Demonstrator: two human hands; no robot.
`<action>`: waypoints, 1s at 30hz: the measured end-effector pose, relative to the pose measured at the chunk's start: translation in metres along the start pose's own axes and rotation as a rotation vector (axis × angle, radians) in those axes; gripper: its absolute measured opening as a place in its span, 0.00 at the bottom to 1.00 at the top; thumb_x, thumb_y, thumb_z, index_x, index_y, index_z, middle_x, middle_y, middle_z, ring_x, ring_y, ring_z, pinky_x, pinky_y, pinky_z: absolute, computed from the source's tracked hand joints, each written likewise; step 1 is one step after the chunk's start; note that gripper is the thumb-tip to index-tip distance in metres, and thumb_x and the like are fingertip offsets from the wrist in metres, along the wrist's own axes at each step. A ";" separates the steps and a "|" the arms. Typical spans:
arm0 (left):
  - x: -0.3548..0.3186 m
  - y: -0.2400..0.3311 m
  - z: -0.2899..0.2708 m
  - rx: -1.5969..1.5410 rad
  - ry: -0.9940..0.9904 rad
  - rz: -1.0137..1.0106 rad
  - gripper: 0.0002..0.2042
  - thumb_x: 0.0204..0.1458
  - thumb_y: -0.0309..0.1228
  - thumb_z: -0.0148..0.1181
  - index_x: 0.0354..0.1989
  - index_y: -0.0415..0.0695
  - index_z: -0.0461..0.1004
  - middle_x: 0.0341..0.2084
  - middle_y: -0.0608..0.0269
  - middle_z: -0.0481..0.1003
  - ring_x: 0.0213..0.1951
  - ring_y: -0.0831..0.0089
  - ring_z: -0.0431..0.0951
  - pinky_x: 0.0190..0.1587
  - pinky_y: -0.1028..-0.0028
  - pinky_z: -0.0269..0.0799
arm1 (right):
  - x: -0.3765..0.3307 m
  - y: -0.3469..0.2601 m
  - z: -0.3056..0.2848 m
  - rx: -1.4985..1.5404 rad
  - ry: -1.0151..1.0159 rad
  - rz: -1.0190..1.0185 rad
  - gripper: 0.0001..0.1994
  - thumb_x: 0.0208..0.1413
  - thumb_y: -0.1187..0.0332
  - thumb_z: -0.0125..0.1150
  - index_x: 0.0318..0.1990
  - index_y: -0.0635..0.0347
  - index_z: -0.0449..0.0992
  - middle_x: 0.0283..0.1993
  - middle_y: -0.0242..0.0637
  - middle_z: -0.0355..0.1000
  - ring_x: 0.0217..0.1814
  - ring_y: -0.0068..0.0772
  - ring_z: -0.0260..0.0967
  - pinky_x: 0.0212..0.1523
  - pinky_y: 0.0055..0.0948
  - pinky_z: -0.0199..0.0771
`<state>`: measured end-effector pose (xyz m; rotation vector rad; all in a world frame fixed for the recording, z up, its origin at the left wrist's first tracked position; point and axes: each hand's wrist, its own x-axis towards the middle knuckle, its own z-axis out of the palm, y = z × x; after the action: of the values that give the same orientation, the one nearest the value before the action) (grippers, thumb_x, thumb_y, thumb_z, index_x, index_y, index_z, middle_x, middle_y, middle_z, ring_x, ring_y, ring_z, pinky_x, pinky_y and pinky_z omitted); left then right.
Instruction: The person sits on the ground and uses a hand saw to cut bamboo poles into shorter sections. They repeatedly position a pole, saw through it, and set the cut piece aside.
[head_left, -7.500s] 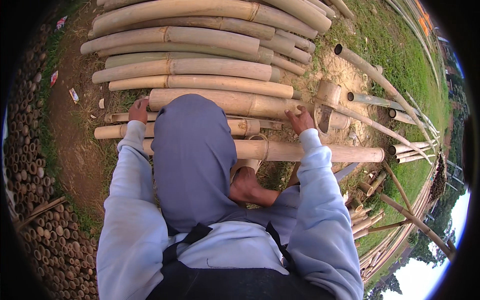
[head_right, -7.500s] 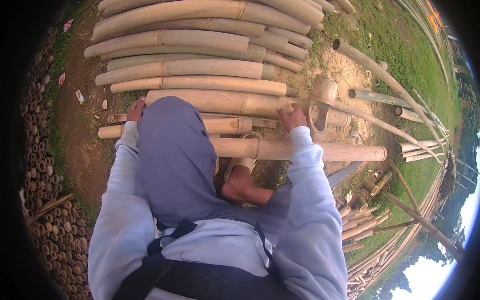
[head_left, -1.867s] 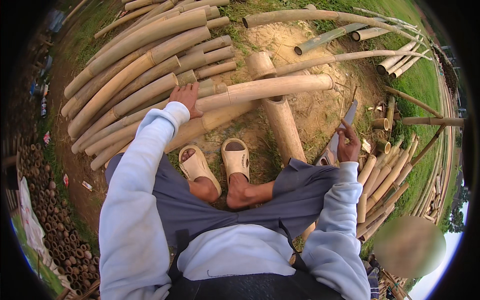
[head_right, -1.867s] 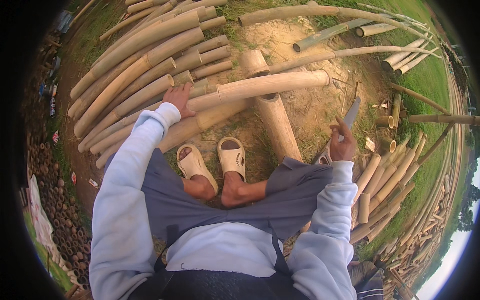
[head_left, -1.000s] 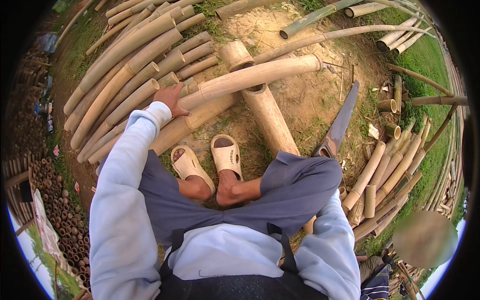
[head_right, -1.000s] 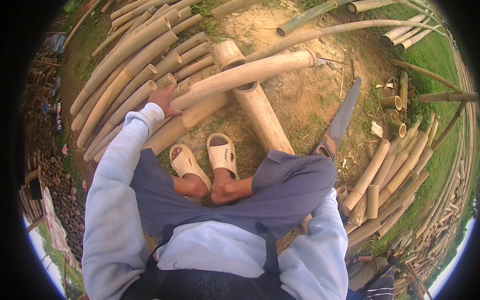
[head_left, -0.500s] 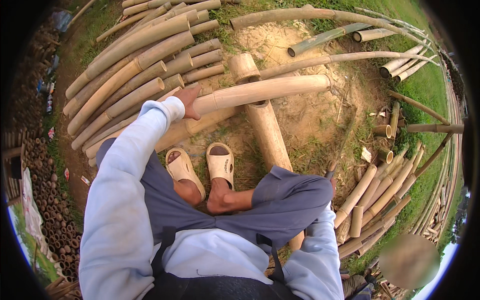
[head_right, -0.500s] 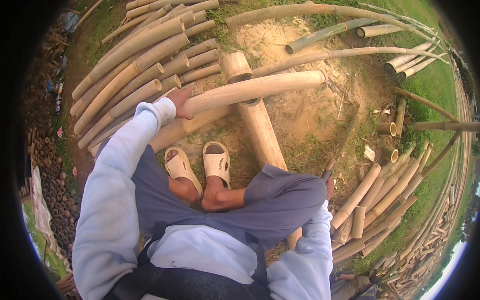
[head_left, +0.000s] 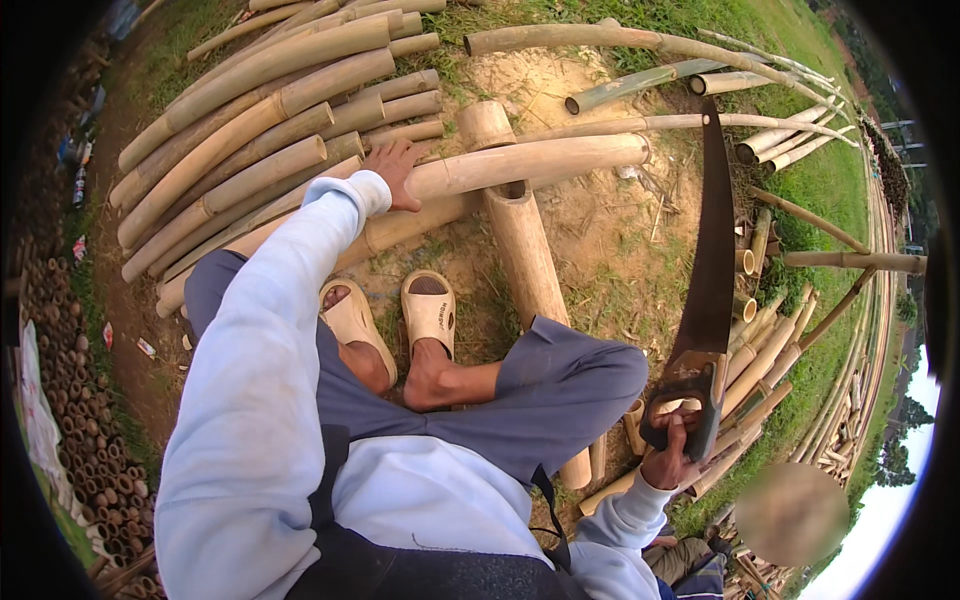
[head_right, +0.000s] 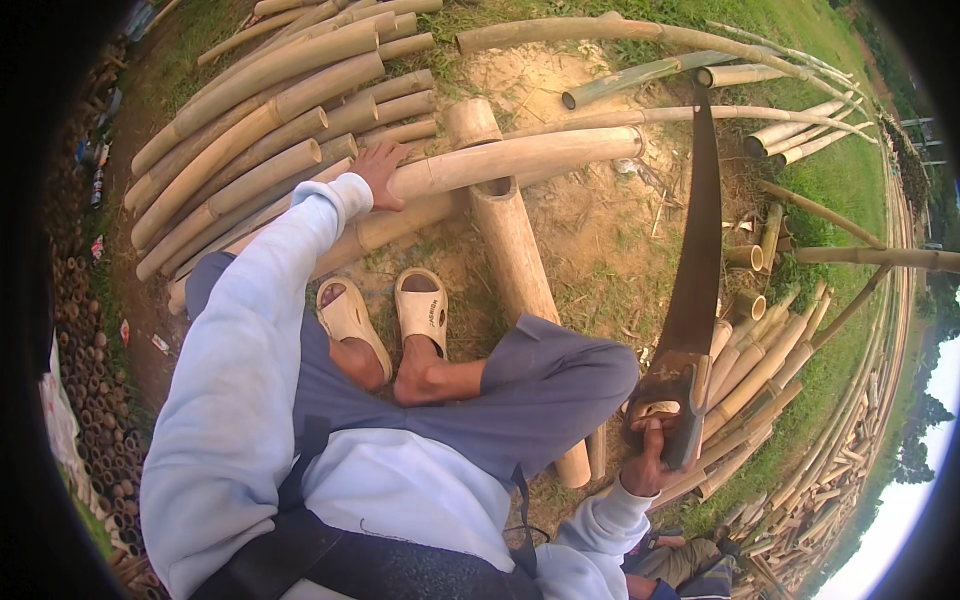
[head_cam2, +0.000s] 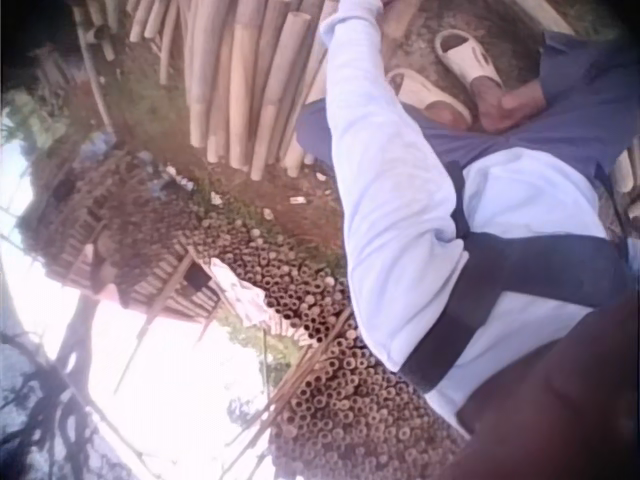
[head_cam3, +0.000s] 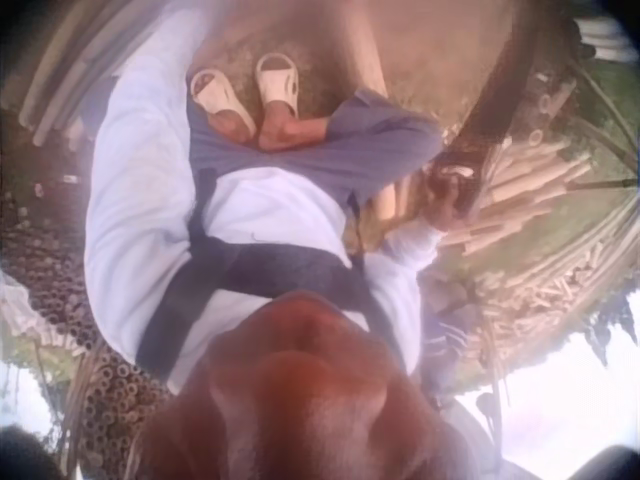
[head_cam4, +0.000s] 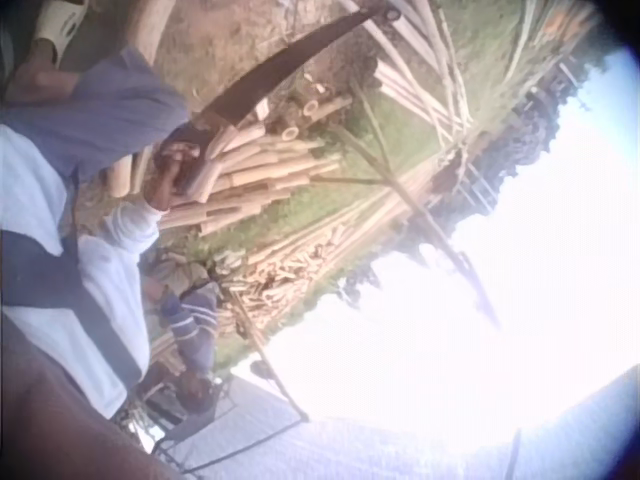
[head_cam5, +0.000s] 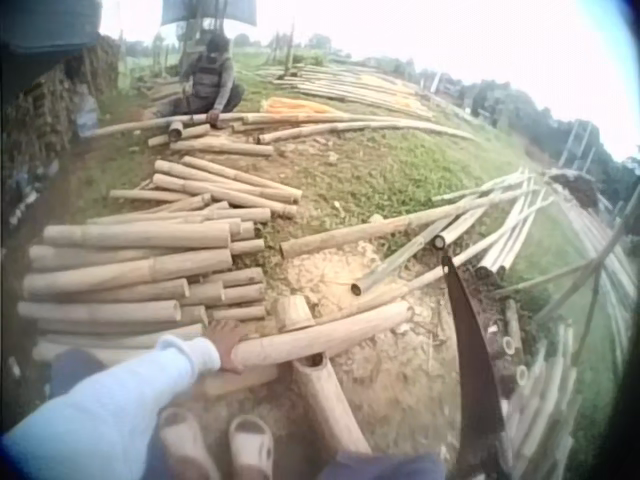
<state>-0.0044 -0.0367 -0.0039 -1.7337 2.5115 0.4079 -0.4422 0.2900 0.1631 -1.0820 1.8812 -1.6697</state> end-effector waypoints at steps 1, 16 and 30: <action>-0.009 0.003 -0.001 0.012 0.042 0.005 0.49 0.33 0.48 0.75 0.67 0.44 0.60 0.60 0.49 0.65 0.63 0.50 0.65 0.66 0.58 0.62 | -0.006 -0.008 0.014 0.090 -0.047 0.065 0.14 0.54 0.79 0.61 0.48 0.72 0.73 0.30 0.38 0.70 0.27 0.28 0.70 0.29 0.26 0.72; -0.038 0.031 0.021 0.106 0.197 -0.032 0.38 0.38 0.37 0.76 0.61 0.48 0.64 0.49 0.55 0.69 0.55 0.57 0.70 0.57 0.61 0.66 | -0.044 -0.016 0.160 -0.059 -0.608 0.052 0.12 0.53 0.80 0.66 0.45 0.69 0.75 0.34 0.34 0.76 0.36 0.21 0.72 0.41 0.22 0.72; -0.034 0.026 0.027 0.038 -0.004 -0.097 0.42 0.47 0.30 0.69 0.72 0.57 0.53 0.49 0.49 0.74 0.52 0.50 0.77 0.54 0.57 0.72 | -0.050 -0.011 0.173 -0.046 -0.580 0.034 0.10 0.52 0.80 0.65 0.42 0.67 0.76 0.30 0.35 0.74 0.32 0.25 0.72 0.38 0.24 0.72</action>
<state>-0.0182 0.0099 -0.0185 -1.8298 2.4034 0.3546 -0.2811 0.2160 0.1279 -1.3625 1.5468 -1.1283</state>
